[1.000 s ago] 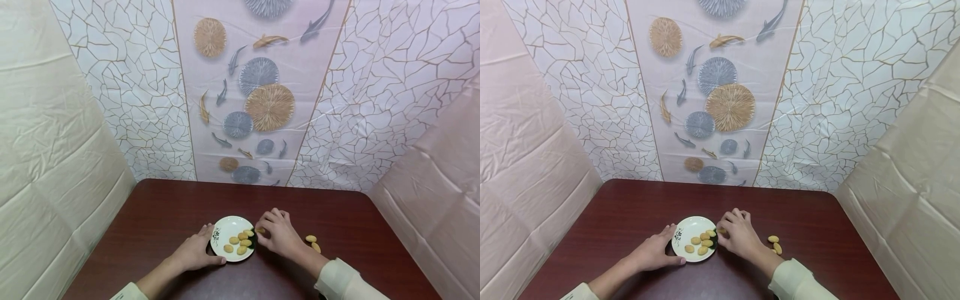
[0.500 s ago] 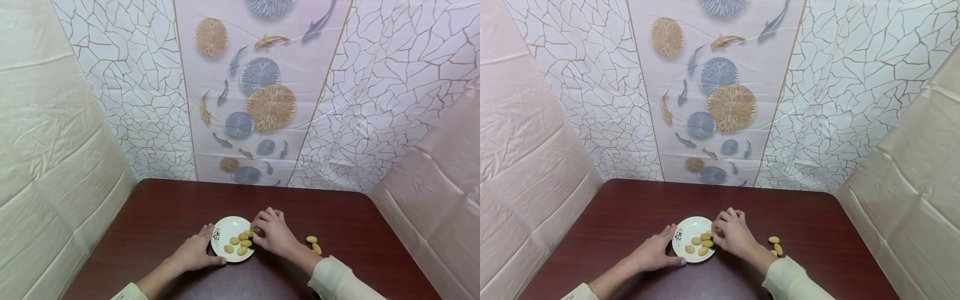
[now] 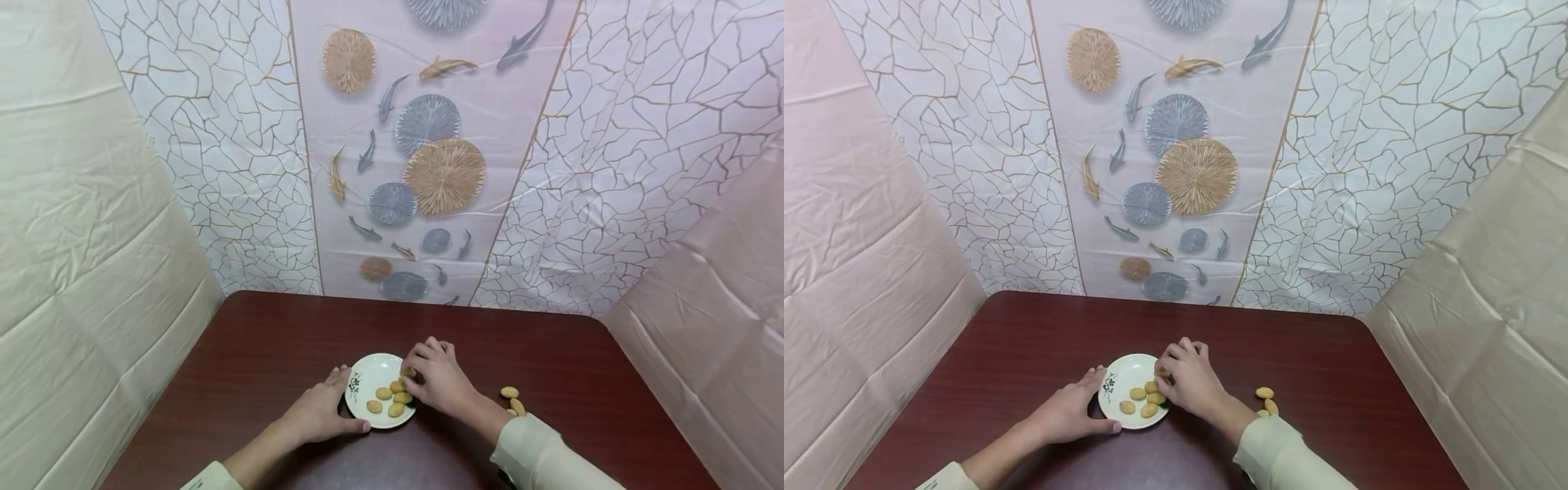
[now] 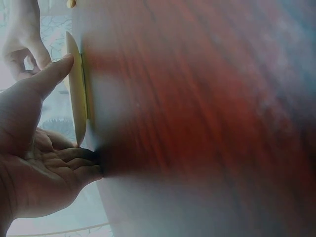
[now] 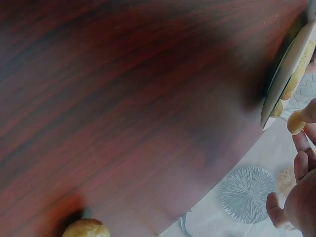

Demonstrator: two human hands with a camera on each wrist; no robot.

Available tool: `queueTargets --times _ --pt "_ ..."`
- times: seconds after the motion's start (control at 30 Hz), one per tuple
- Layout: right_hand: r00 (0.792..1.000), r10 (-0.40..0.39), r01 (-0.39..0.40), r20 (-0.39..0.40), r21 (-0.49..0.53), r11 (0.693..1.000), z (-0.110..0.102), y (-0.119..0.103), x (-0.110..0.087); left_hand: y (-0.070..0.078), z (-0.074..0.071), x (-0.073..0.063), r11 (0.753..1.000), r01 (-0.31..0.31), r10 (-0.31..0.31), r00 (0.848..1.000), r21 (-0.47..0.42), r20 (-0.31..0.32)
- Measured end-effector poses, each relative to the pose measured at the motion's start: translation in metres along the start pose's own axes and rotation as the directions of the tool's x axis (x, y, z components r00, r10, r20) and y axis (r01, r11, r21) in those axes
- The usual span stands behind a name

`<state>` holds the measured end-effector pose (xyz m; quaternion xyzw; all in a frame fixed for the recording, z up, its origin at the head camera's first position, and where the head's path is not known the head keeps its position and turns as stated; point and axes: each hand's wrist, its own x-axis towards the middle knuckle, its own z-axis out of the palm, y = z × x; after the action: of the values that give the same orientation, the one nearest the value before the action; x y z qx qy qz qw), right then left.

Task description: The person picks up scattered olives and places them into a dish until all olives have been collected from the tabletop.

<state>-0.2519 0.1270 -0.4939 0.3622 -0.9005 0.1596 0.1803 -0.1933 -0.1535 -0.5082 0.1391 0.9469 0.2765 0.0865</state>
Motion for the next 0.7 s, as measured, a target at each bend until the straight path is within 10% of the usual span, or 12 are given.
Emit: queueTargets --times 0.7 --pt "0.999 0.014 -0.016 0.040 0.046 0.999 0.018 -0.004 0.014 0.002 -0.002 -0.002 1.000 0.001 -0.001 1.000 0.000 -0.010"
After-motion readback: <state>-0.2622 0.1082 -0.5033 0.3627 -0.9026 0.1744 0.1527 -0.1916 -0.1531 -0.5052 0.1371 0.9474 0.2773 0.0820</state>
